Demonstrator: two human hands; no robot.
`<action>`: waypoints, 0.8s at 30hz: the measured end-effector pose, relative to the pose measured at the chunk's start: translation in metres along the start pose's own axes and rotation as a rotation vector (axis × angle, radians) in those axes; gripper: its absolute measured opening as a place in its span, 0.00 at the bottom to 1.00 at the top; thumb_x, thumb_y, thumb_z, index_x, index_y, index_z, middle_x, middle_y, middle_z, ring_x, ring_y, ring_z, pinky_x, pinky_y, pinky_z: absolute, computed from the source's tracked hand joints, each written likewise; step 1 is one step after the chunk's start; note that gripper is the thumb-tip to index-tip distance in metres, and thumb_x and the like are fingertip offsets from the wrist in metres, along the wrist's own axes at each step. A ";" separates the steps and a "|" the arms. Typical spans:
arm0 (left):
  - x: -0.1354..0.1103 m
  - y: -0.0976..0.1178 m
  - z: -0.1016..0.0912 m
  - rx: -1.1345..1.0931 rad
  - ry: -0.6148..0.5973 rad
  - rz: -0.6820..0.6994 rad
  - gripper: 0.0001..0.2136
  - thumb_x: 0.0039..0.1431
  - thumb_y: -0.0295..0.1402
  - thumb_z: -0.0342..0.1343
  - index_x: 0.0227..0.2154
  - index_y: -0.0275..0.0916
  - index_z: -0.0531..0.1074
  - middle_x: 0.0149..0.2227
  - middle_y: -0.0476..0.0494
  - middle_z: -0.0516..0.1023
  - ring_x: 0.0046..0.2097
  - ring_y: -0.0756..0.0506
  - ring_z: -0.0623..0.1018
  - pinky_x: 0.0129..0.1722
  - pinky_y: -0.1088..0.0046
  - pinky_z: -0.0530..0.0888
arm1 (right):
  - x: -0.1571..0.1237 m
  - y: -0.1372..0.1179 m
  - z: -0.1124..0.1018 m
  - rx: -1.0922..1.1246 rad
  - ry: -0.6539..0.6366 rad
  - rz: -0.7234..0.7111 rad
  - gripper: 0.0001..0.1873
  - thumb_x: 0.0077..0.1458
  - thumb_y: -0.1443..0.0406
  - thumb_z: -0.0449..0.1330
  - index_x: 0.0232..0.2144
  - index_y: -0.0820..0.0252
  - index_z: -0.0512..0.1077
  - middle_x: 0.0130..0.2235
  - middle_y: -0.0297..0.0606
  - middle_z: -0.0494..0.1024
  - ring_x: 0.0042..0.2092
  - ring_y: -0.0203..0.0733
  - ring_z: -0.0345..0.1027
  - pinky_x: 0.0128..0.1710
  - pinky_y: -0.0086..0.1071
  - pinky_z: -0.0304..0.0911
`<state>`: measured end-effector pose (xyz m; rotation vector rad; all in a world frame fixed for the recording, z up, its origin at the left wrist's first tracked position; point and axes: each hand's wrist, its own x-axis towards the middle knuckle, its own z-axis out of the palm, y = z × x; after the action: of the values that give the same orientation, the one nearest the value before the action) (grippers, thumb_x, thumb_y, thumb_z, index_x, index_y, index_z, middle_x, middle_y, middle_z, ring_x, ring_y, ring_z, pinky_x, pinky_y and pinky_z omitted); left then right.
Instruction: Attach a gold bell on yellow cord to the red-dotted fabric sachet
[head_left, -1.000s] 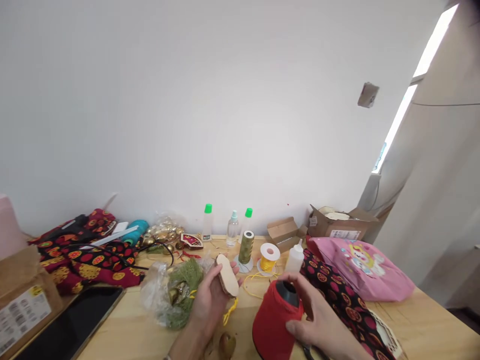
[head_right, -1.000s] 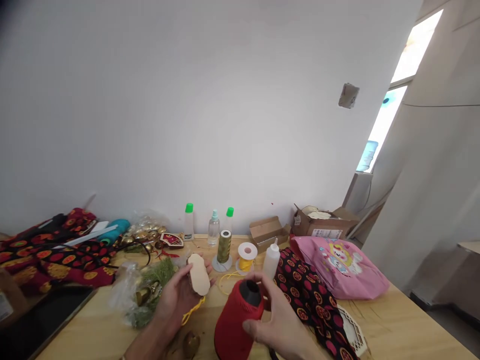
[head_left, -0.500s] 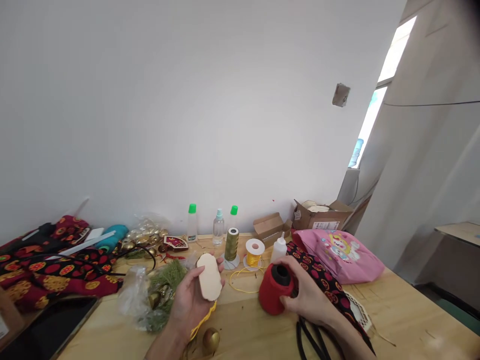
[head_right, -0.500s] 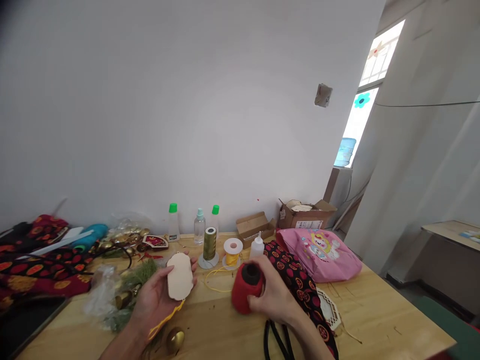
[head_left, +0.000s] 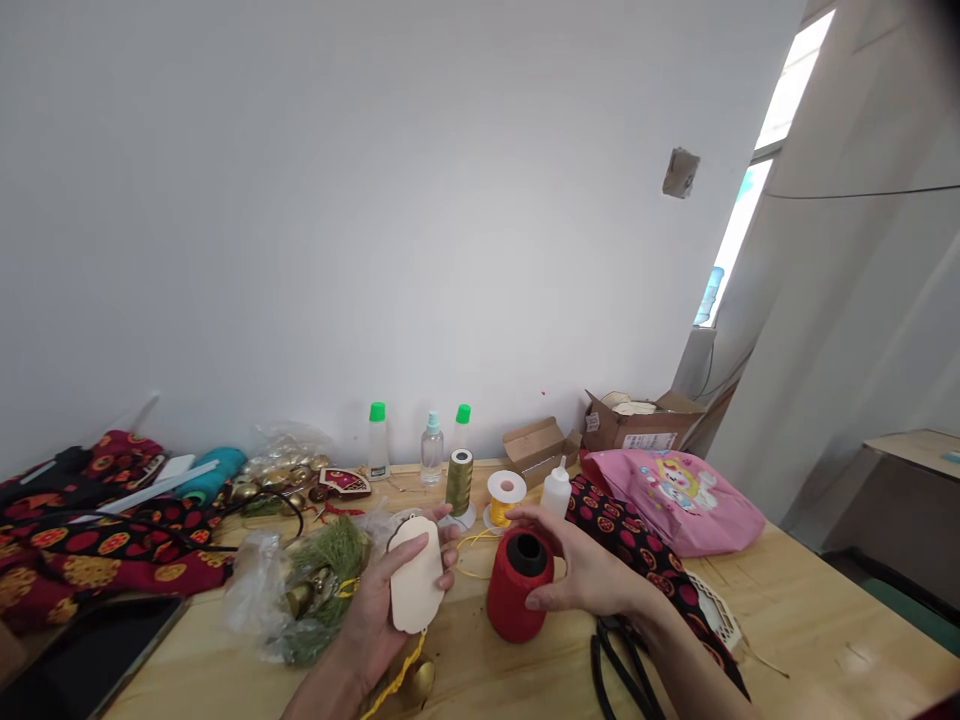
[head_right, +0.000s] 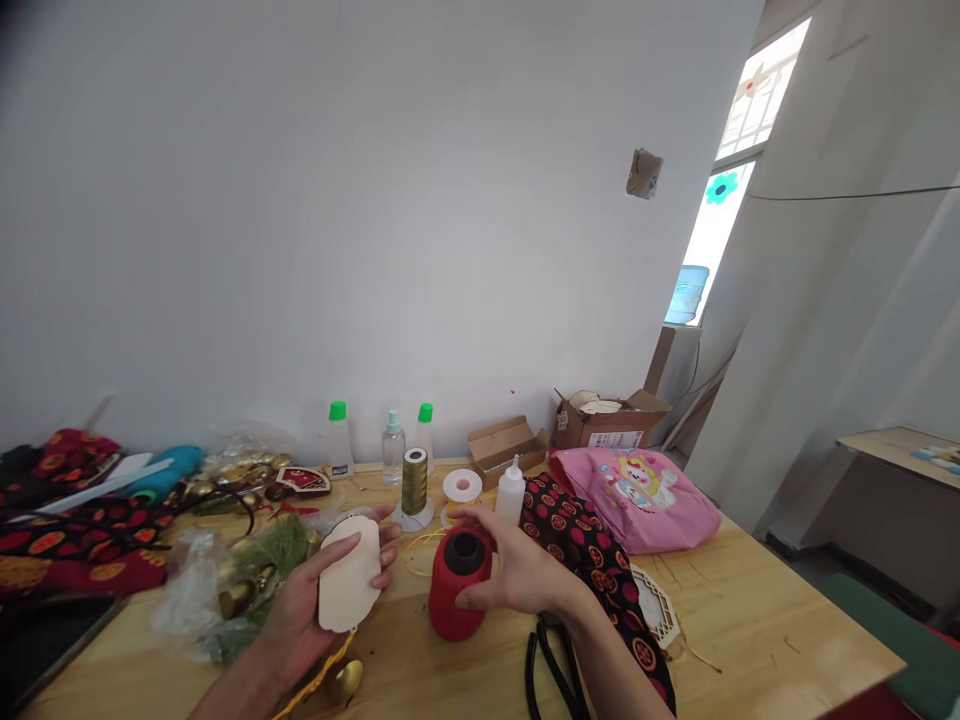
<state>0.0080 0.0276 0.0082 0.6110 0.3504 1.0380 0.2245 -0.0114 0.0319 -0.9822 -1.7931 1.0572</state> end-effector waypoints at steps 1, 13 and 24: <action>-0.001 0.000 0.002 0.016 0.005 -0.030 0.13 0.48 0.25 0.51 0.39 0.34 0.69 0.33 0.39 0.73 0.28 0.49 0.71 0.23 0.76 0.67 | 0.001 0.001 -0.001 0.069 -0.048 -0.026 0.35 0.37 0.67 0.64 0.49 0.57 0.56 0.48 0.42 0.65 0.49 0.44 0.59 0.50 0.38 0.52; -0.013 0.000 0.010 0.307 -0.093 -0.244 0.11 0.47 0.29 0.55 0.36 0.34 0.72 0.33 0.40 0.74 0.24 0.53 0.70 0.20 0.81 0.64 | 0.000 0.013 0.009 0.048 0.096 -0.005 0.41 0.32 0.65 0.68 0.49 0.56 0.54 0.43 0.38 0.65 0.46 0.43 0.60 0.48 0.37 0.53; -0.010 -0.003 -0.002 0.335 -0.155 -0.163 0.14 0.46 0.29 0.56 0.39 0.36 0.70 0.29 0.44 0.72 0.25 0.53 0.69 0.23 0.80 0.64 | 0.017 0.024 0.010 0.102 0.092 -0.068 0.39 0.30 0.67 0.68 0.46 0.57 0.58 0.44 0.38 0.65 0.46 0.43 0.61 0.46 0.36 0.56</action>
<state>0.0042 0.0186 0.0043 0.9426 0.4342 0.7751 0.2139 0.0097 0.0109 -0.8881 -1.6703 1.0344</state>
